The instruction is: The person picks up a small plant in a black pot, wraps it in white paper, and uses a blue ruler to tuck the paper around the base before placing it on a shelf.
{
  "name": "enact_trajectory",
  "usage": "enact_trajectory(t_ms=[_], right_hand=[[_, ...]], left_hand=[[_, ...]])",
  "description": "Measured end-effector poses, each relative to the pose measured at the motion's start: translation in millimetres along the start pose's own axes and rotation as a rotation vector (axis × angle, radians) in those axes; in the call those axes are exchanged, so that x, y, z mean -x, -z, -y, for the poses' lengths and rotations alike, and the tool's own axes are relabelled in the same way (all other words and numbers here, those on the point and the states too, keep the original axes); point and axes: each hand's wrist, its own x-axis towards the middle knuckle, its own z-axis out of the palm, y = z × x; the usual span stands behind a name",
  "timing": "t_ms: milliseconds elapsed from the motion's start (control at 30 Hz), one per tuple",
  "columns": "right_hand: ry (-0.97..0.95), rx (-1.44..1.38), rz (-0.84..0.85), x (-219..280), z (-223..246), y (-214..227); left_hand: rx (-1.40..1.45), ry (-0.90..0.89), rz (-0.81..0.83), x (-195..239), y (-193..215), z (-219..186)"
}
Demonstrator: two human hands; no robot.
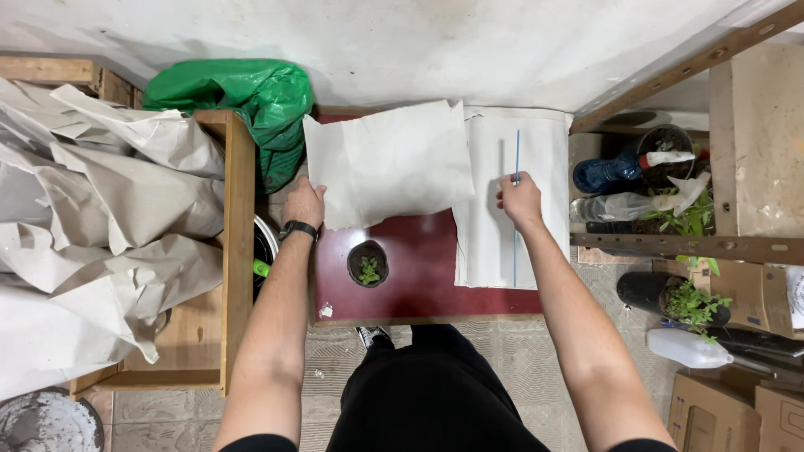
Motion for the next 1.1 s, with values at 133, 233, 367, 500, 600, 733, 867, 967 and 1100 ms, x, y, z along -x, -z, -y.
enact_trajectory(t_ms=[133,233,367,500,600,733,867,967,1100], right_hand=[[-0.125,-0.009,0.131,-11,-28,-3],[-0.123,-0.075,0.219,14,6,-12],[0.167,0.170,0.234,25,41,-47],[0.295,0.104,0.227,59,80,-108],[0.681,0.160,-0.083,40,64,-175],[0.554,0.471,0.297,60,56,-211],[0.671,0.530,0.310,85,53,-225],[0.714,0.589,0.264,87,54,-234],[0.670,0.540,0.143,92,27,-206]], left_hand=[[0.120,-0.083,-0.126,31,13,-15],[-0.064,-0.381,-0.230,47,12,-20],[-0.506,-0.662,0.026,23,-45,16],[-0.565,-0.678,0.081,33,-33,8],[-0.557,-0.662,0.165,41,-24,-7],[-0.566,-0.591,0.262,64,-5,-29],[-0.660,-0.649,0.247,72,3,-37],[-0.677,-0.659,0.240,73,8,-37],[-0.680,-0.659,0.278,72,6,-36]])
